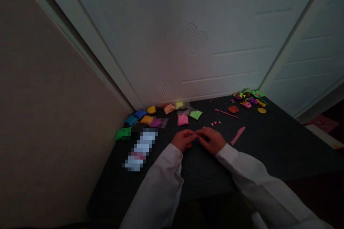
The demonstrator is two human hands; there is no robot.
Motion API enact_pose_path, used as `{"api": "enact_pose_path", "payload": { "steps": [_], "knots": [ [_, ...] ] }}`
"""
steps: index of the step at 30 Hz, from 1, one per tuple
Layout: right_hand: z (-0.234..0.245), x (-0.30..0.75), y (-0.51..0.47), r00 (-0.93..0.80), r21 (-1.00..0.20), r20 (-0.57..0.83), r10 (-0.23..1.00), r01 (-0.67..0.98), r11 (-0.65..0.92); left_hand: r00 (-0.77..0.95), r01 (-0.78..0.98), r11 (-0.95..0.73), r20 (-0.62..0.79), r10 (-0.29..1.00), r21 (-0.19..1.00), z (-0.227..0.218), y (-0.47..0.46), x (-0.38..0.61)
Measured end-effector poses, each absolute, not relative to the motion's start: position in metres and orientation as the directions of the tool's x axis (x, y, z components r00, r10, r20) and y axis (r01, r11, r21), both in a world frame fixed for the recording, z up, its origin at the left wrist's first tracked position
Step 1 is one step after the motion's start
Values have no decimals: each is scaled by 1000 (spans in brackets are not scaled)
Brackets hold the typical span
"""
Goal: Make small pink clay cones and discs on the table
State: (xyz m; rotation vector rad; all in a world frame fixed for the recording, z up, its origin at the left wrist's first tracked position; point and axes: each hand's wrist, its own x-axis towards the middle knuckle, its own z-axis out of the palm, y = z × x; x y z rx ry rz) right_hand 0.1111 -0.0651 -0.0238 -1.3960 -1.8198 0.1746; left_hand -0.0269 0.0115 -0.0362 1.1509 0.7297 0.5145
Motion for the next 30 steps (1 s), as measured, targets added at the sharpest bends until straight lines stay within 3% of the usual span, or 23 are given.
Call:
{"api": "enact_pose_path", "payload": {
  "steps": [6, 14, 17, 30],
  "knots": [
    [-24, 110, -66, -56, -547, 535, 843, 738, 396, 683, 22, 369, -283, 673, 929, -31, 10, -28],
    [-11, 119, -70, 286, -821, 418, 862, 525, 225, 647, -103, 495, -320, 692, 863, -28, 11, -26],
    [-13, 123, -69, 318, -868, 384, 867, 446, 221, 658, -110, 502, -316, 684, 858, -27, 11, -26],
    [-14, 128, -66, 351, -823, 412, 841, 539, 178, 672, -128, 486, -285, 683, 865, -27, 10, -27]
  ]
}}
